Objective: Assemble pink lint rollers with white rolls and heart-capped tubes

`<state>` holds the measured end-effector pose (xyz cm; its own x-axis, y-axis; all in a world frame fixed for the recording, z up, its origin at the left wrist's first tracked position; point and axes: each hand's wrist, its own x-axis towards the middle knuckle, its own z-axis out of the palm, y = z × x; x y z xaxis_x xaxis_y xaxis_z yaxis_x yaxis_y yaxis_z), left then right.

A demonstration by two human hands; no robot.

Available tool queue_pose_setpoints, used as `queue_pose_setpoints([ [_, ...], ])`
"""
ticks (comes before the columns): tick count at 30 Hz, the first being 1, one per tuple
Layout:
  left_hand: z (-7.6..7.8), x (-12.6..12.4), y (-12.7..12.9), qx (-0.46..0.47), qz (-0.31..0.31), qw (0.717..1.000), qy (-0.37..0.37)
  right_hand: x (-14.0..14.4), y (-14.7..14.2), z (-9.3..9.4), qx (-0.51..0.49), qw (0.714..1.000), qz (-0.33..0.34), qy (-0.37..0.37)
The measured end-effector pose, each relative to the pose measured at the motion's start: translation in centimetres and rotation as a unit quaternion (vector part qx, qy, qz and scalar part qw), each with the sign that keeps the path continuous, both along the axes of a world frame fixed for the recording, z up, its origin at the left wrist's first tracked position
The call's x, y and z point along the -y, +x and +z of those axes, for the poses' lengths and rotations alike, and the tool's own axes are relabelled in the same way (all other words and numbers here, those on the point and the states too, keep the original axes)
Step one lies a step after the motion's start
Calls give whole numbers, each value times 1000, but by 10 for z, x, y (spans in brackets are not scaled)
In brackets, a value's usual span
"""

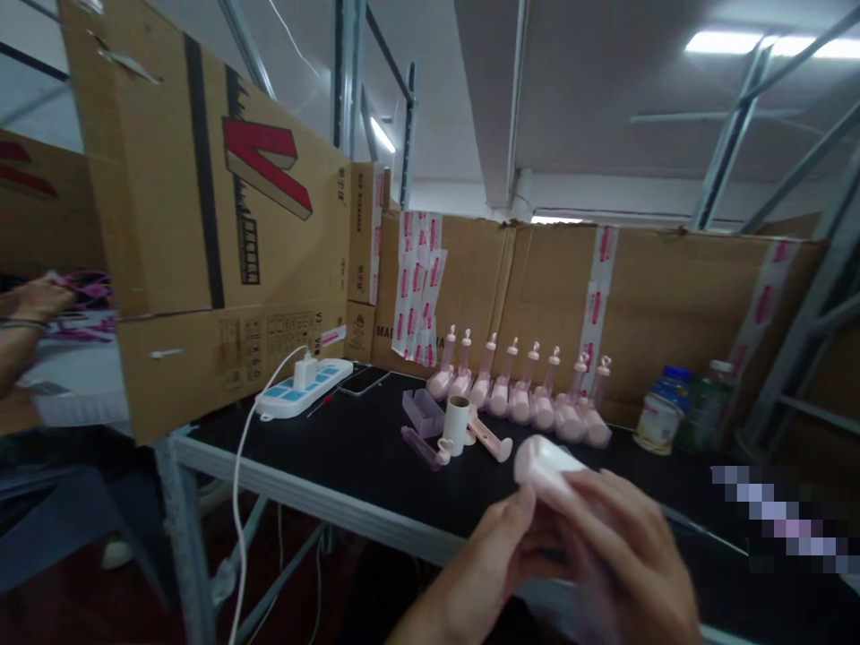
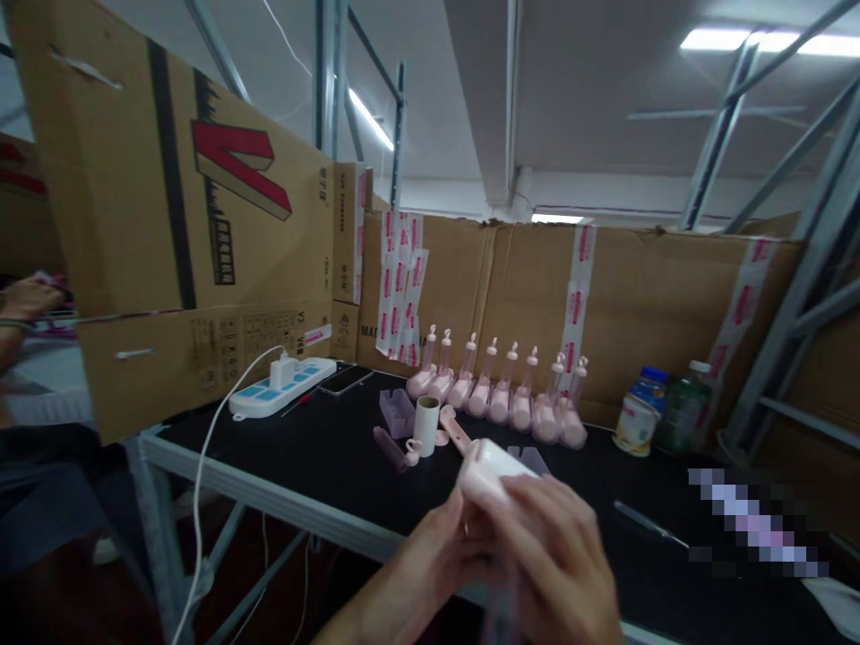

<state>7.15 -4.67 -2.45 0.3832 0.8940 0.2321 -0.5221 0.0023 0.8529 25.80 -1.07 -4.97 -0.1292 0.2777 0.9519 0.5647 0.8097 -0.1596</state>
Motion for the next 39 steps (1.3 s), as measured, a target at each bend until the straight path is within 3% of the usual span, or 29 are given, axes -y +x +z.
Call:
queue_pose_setpoints([
  [2, -2, -1, -3, 67, 8, 996, -53, 6, -17, 12, 170, 982, 39, 73],
  [4, -2, -3, -6, 74, 45, 993, -84, 12, -25, 21, 232, 968, 66, 67],
  [6, -1, -5, -10, 39, 62, 994, -82, 16, -24, 27, 206, 973, 102, 35],
  [9, 1, -8, -15, -42, 56, 996, -48, 18, -18, 29, 55, 991, 117, -26],
  [12, 5, -10, -21, -129, 45, 991, -16, 15, -16, 30, -99, 975, 111, -162],
  [15, 6, -13, -29, -213, 35, 976, 21, 15, -22, 34, -89, 932, 176, -305],
  [18, 5, -15, -36, -272, 52, 958, 67, 20, -31, 35, -22, 907, 212, -364],
  [33, 24, -5, -52, -267, 152, 931, 197, 32, -42, 14, -38, 968, 126, -212],
  [35, 24, -6, -49, -258, 202, 919, 220, 34, -41, 8, -33, 980, 103, -169],
  [39, 24, 3, -36, -272, 368, 857, 238, 36, -50, -2, -107, 994, 6, -34],
])
